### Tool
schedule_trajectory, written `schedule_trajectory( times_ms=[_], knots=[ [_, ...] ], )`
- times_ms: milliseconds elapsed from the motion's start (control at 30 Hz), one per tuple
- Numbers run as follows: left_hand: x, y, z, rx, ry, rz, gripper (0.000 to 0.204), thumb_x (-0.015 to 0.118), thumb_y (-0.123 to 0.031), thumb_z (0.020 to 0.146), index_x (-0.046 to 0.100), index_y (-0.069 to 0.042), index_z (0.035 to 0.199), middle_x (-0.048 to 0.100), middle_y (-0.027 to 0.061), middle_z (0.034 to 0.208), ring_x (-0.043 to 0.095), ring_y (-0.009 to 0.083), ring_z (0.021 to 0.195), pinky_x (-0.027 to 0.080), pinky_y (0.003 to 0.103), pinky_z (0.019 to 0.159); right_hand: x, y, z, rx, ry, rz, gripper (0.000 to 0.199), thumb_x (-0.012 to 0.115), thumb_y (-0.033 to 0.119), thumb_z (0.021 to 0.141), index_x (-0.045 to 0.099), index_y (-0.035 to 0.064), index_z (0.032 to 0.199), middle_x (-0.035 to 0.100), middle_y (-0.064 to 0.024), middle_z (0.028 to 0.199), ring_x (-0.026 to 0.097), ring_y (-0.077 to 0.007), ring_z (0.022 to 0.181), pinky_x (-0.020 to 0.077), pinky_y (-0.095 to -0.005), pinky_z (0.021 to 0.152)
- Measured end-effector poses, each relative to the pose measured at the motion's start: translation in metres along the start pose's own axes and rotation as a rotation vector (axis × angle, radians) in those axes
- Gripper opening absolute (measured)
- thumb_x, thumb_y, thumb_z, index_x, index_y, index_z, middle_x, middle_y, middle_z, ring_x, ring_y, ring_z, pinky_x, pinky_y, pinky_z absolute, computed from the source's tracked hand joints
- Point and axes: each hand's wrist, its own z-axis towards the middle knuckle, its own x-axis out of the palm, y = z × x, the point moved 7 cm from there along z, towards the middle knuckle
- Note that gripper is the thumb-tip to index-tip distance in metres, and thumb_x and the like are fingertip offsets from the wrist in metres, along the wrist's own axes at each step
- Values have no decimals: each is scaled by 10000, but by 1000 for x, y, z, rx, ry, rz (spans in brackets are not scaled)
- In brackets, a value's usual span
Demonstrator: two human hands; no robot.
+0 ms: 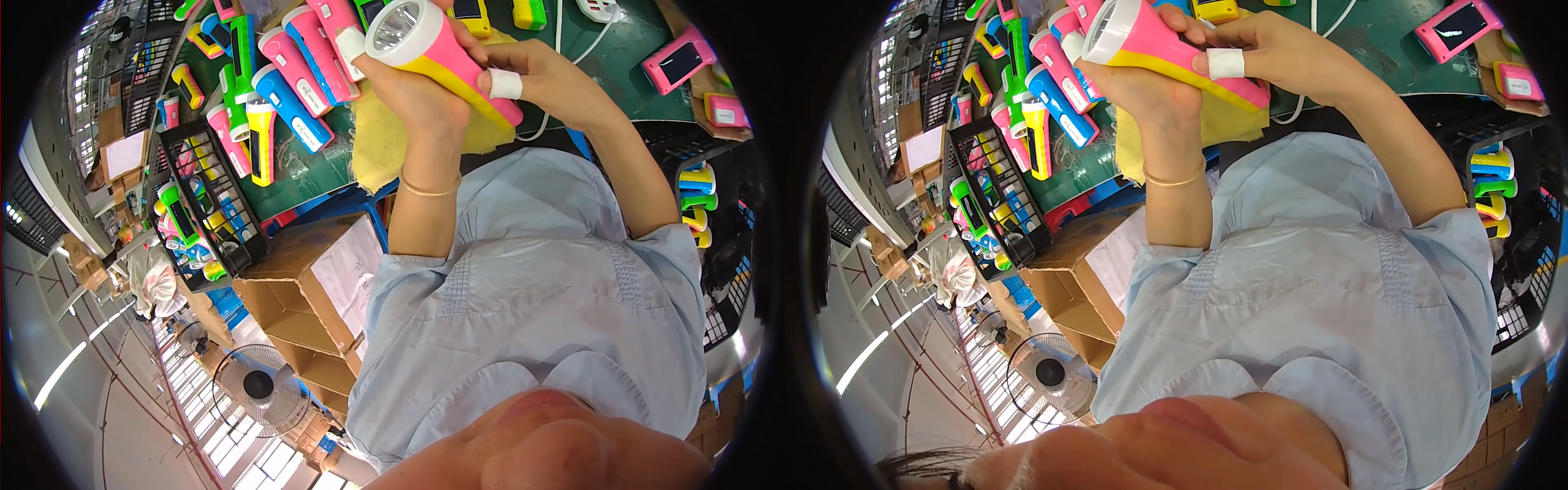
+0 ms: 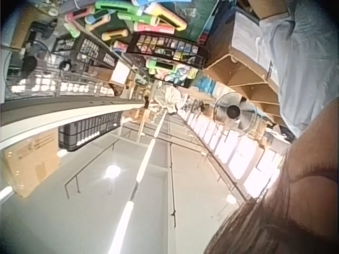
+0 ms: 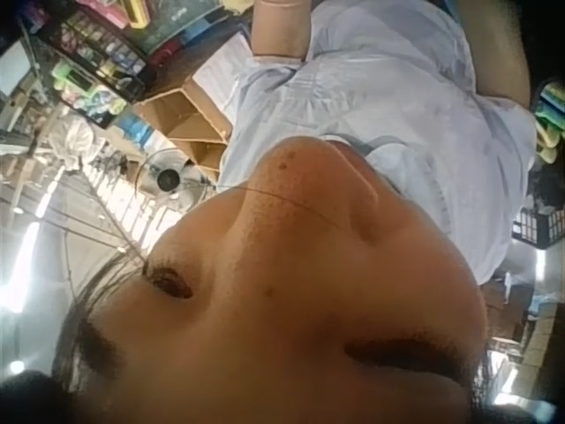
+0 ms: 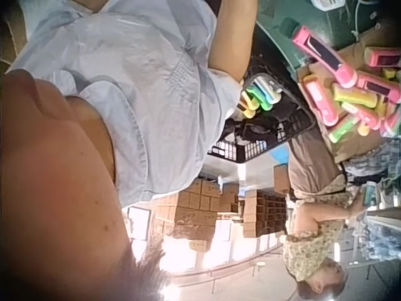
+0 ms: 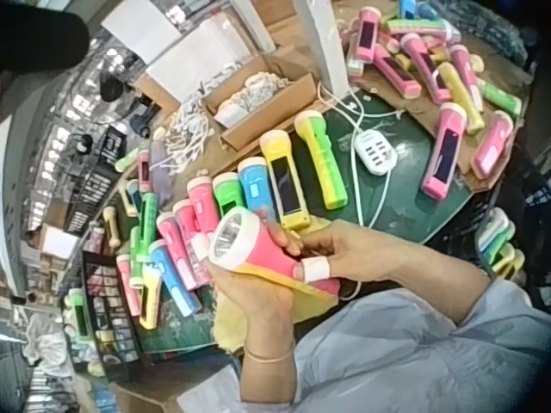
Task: Inspecting and testing handheld flashlights on an assembly line by plugging them into a power source.
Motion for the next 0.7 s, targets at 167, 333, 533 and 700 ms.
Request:
schedule_trajectory(
  times_ms=[167, 333, 533, 700],
  knots=[
    [-5, 3, 8, -23, -81, -46, 643, 210, -569, 851, 520, -7, 814, 520, 136, 581, 490, 260, 478, 420, 318, 436, -1, -13, 12, -136, -82, -10, 466, 613, 325, 828, 560, -45, 1105, 592, -49, 939, 513, -98, 865, 403, -239, 784],
    [-4, -9, 14, -12, -220, 66, 605, 247, -567, 872, 528, -36, 801, 536, 104, 600, 517, 243, 509, 458, 334, 491, 4, 11, 6, -343, -208, -255, 471, 568, 338, 841, 523, -46, 1111, 592, -152, 934, 564, -206, 846, 427, -302, 745],
    [17, -17, 22, 42, 54, 45, 531, 247, -516, 929, 442, -51, 1095, 539, 105, 1004, 560, 244, 795, 473, 402, 733, -7, 13, -10, -190, -361, -251, 402, 613, 337, 813, 548, 15, 1045, 586, -79, 775, 576, -169, 661, 452, -270, 582],
    [-9, -34, 36, 55, 61, 312, 403, 420, -353, 917, 473, 1, 1101, 558, 122, 975, 587, 245, 838, 486, 377, 750, -40, -8, -23, -105, -292, 481, 358, 546, 326, 847, 548, 12, 1021, 609, -58, 742, 584, -124, 522, 411, -225, 395]
  ],
)
